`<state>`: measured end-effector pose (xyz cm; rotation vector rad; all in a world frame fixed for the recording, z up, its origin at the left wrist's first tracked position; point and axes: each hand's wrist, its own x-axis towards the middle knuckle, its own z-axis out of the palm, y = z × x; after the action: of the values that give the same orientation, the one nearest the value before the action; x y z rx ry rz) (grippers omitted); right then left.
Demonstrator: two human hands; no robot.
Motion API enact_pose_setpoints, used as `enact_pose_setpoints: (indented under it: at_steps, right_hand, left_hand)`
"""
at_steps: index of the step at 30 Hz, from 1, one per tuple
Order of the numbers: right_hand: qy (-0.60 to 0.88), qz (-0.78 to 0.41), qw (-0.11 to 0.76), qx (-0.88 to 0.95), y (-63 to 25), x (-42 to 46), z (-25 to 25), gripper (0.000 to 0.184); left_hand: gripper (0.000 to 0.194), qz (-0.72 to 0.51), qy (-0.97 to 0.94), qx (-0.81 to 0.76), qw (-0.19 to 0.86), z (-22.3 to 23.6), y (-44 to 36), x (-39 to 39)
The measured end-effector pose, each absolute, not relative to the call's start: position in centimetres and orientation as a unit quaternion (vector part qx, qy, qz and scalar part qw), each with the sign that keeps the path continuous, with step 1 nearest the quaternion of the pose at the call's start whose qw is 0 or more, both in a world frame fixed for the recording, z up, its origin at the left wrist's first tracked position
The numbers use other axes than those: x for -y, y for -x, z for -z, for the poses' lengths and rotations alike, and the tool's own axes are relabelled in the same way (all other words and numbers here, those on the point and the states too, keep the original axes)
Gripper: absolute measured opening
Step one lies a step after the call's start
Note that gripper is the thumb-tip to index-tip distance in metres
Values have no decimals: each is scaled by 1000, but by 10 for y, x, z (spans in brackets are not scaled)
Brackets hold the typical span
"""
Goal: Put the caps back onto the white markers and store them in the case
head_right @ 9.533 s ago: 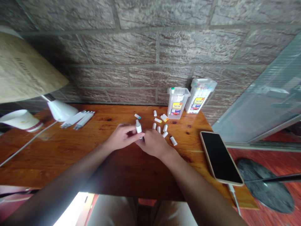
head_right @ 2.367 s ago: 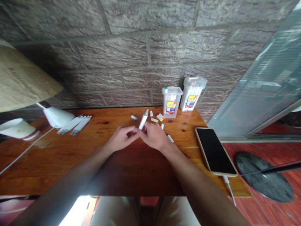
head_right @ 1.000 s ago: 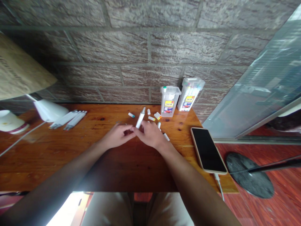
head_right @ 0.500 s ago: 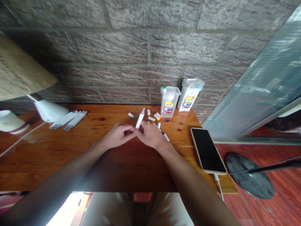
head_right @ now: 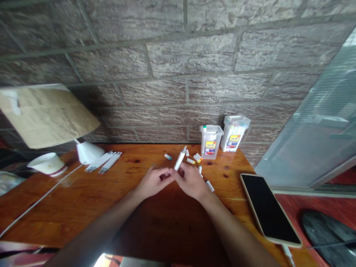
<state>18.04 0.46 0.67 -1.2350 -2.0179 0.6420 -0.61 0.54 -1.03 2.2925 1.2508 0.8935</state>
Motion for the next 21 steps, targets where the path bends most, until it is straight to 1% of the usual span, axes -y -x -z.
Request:
enact_pose_setpoints:
  at_steps: [4,7,10,12,15,18,21]
  right_hand:
    - [464,-290,367,752,-180,-6,-6,33]
    - [449,-356,376,728,-180,-7,-4,33]
    - [432,-405,380,711,-182,-9,-4,34]
    - [430,-403,379,714,-183,-9,-5,33]
    - [425,-386,379,725,-185,-9,-8,30]
    - [406,-370,383,743,-184,-7,-11,25]
    - [380,-355,366,772,-181,-1,-14,20]
  left_hand:
    - [27,-342,-802,-444,206,14,6,-6]
    - [27,-366,-782,-456,214,16,5,-7]
    - [33,-386,-767,-464,218,15,5,-6]
    - [36,-386,-771,-452,230,10,5,-5]
    - [32,-397,-772,-425,256,1,6,-4]
    - [29,-458,-734,-417,279,-4,9,-4]
    - [32,-483,-710,-400,320,-4,10,-6]
